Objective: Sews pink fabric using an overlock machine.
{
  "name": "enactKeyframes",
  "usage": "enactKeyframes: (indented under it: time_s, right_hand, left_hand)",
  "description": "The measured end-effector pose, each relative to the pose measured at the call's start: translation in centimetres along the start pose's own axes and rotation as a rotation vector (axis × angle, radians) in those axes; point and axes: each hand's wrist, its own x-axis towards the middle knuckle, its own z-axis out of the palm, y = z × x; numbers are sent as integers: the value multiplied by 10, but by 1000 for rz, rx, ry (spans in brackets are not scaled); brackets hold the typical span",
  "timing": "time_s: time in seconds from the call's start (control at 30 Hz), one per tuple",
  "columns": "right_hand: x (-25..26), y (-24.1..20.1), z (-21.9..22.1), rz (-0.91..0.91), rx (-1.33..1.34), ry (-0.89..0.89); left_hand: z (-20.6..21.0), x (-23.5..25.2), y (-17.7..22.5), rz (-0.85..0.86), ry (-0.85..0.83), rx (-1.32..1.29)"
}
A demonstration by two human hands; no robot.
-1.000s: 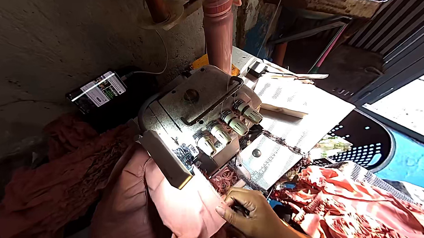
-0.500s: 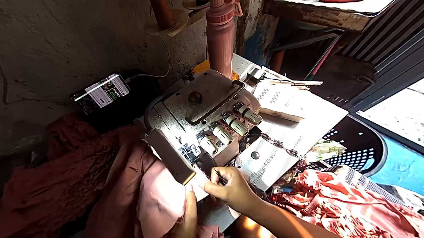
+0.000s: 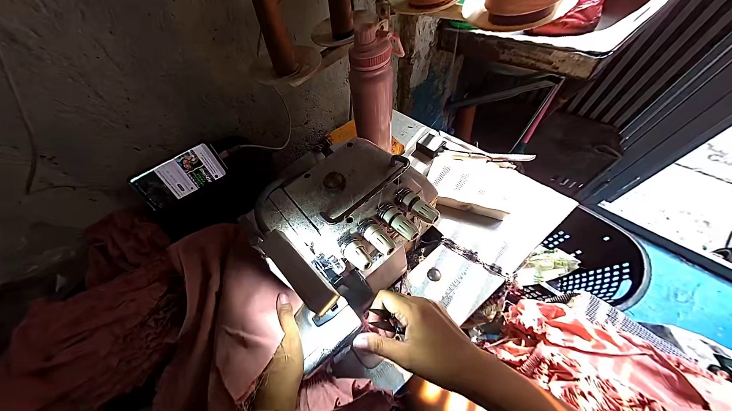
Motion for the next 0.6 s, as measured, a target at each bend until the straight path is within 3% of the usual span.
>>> enactKeyframes:
  time_s: [0.1, 0.23, 0.4, 0.53, 0.6]
  right_hand:
    - [-2, -12, -8, -148, -86, -15]
    - [8, -19, 13, -397, -283, 197]
    - [28, -35, 43, -481, -555, 260]
    - [38, -39, 55, -515, -583, 278]
    - [28, -31, 49, -492, -433, 266]
  left_hand:
    - [6, -17, -32, -102, -13, -148]
    - [-15, -31, 17, -190, 156, -156]
    - [-29, -49, 35, -56, 298, -66]
    - [-27, -64, 34, -106, 218, -281]
    - [-49, -86, 37, -155, 16, -406]
